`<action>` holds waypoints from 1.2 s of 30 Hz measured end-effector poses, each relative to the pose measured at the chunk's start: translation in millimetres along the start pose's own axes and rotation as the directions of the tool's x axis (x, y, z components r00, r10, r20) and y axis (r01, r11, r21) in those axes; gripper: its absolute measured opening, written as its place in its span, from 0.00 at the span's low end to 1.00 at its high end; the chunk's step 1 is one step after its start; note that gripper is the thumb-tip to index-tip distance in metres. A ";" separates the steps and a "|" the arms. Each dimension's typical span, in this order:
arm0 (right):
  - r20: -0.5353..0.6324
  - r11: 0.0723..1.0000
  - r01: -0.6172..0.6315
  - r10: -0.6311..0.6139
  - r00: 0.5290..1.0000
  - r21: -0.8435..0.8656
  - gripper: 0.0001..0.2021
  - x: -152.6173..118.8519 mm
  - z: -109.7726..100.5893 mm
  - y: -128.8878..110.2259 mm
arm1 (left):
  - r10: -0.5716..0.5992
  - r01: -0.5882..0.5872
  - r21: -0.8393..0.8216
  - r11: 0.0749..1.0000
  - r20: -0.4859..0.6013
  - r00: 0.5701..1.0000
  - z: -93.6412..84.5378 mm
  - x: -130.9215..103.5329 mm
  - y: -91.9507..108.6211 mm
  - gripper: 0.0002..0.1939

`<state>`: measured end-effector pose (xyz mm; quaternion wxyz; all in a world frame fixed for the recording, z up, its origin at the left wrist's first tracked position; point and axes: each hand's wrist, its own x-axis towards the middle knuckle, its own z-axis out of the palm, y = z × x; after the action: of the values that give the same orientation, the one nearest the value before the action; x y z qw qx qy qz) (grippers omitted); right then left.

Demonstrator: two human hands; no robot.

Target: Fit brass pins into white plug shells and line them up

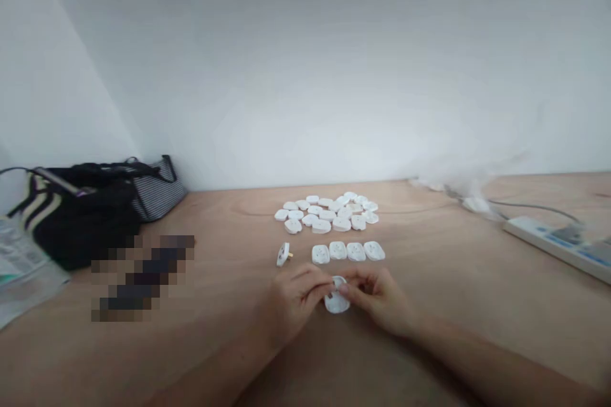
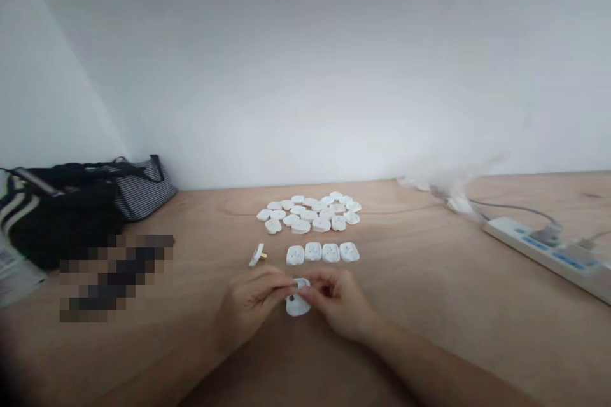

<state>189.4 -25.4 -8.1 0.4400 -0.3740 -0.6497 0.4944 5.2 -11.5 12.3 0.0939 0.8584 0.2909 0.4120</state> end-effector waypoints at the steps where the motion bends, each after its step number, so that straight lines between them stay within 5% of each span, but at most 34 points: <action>1: 0.002 1.000 0.004 -0.004 1.000 0.000 0.17 -0.1 0.2 -0.9 | 0.017 -0.017 -0.003 1.000 0.000 1.000 0.3 -0.7 -1.2 0.07; 5: 0.025 0.998 0.038 -0.039 0.999 0.055 0.18 -0.5 -1.3 -7.3 | 0.058 -0.058 0.036 0.998 0.013 0.998 -2.4 -2.7 -4.3 0.12; 9: -0.002 0.997 0.023 -0.023 1.000 0.074 0.19 -1.1 -1.9 -8.4 | -0.019 0.017 0.030 0.999 0.063 0.998 -6.5 -0.7 -2.7 0.32; 12: -0.038 0.997 -0.002 0.005 0.999 0.083 0.21 -0.2 0.5 -2.1 | 0.001 -0.002 0.003 1.000 0.157 0.988 -5.6 1.7 -2.0 0.30; 16: -0.095 0.997 0.017 -0.010 0.995 0.072 0.22 5.8 -7.8 8.3 | -0.044 0.045 -0.010 0.999 0.118 0.992 -3.6 1.1 -5.3 0.24; 20: -0.153 0.962 0.028 -0.072 0.986 -0.271 0.13 10.9 -35.1 16.0 | -0.160 0.160 0.002 0.987 0.042 0.986 -4.5 -2.3 -12.2 0.23; 24: 0.016 0.834 0.099 -0.107 0.994 -0.543 0.07 8.4 -46.5 12.7 | -0.207 0.207 -0.001 0.978 0.041 0.978 -4.7 -4.7 -16.4 0.22; 28: 0.145 0.713 0.189 -0.123 0.982 -0.675 0.04 5.3 -34.2 1.9 | -0.206 0.206 0.004 0.978 0.057 0.977 -2.8 -5.9 -15.5 0.22; 36: 0.132 0.655 0.163 -0.097 0.987 -0.738 0.01 2.7 -21.6 0.0 | -0.170 0.169 0.027 0.985 0.078 0.982 0.1 -8.0 -12.7 0.23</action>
<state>208.8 -16.1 -5.0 0.2562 -0.4535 -0.8371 0.1670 -4.1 -5.9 2.0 0.1316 0.8472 0.3630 0.3648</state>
